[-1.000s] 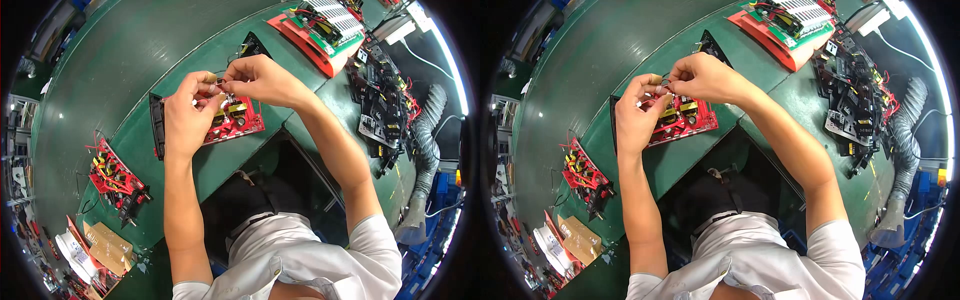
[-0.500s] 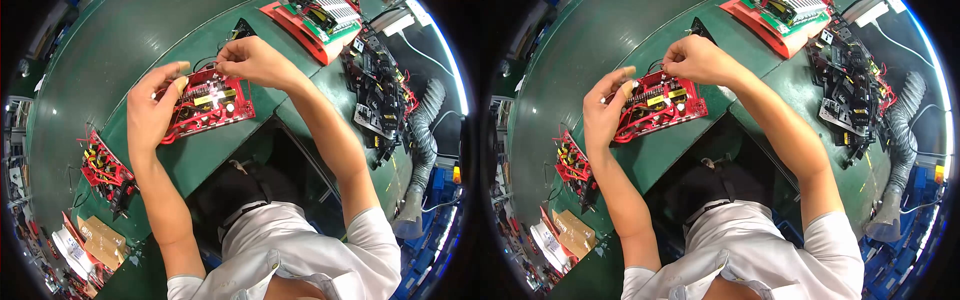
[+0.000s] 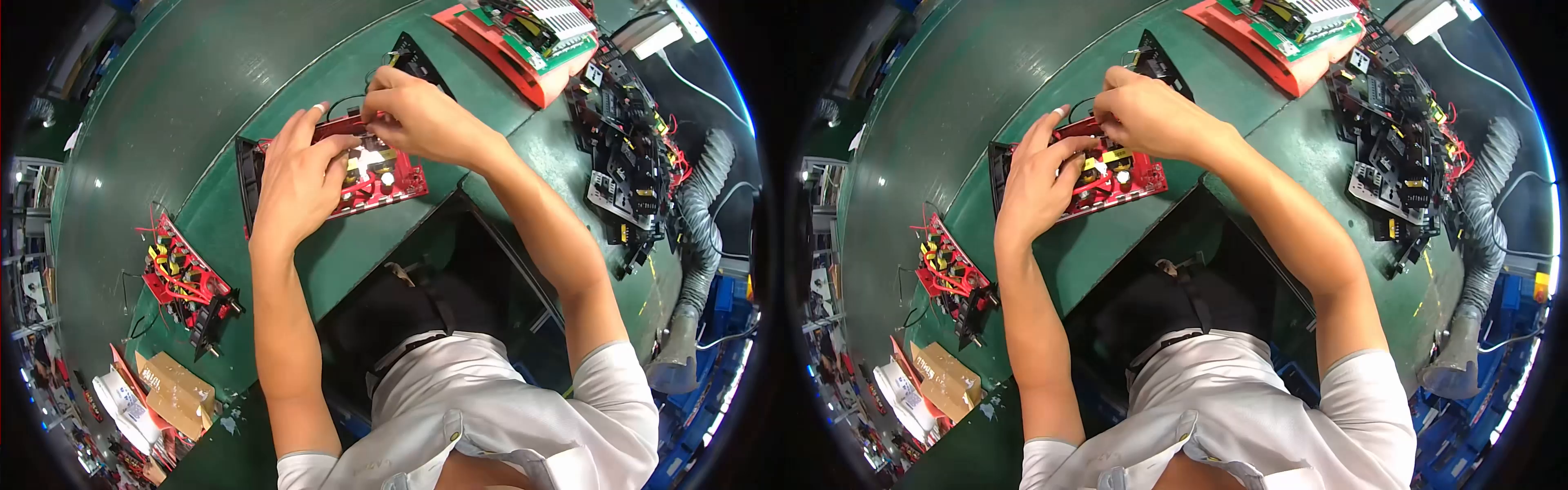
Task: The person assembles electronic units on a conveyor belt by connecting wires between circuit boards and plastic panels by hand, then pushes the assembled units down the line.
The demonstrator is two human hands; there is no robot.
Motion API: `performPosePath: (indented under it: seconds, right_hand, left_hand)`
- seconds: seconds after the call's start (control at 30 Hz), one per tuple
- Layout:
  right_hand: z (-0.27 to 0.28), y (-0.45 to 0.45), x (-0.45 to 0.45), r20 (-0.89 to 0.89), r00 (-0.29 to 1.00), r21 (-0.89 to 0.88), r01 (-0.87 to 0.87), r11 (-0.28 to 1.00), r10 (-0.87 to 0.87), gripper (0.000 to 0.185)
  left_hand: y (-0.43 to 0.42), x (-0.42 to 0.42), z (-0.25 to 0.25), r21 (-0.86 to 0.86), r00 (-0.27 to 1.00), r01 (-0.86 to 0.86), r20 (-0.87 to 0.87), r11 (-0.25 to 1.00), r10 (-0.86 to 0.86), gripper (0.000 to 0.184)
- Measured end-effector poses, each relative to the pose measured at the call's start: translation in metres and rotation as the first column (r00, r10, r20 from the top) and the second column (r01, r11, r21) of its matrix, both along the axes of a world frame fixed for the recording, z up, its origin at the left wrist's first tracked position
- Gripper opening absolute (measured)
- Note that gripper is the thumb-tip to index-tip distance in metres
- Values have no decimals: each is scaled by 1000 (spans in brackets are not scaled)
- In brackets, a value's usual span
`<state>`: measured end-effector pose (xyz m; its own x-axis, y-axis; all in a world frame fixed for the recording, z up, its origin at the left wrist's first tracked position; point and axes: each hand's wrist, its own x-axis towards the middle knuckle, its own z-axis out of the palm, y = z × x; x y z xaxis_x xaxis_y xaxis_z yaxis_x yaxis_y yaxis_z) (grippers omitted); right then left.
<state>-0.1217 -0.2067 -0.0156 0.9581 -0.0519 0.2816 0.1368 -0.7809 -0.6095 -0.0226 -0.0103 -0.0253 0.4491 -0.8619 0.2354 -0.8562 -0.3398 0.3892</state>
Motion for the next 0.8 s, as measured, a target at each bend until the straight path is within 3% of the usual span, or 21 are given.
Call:
performPosePath:
  seconds: [0.8]
  right_hand:
    - [3, 7, -3, -16, 1000, 10, -21, 1000, 21, 14]
  left_hand:
    - [1, 0, -2, 17, 1000, 6, 14, 1000, -6, 33]
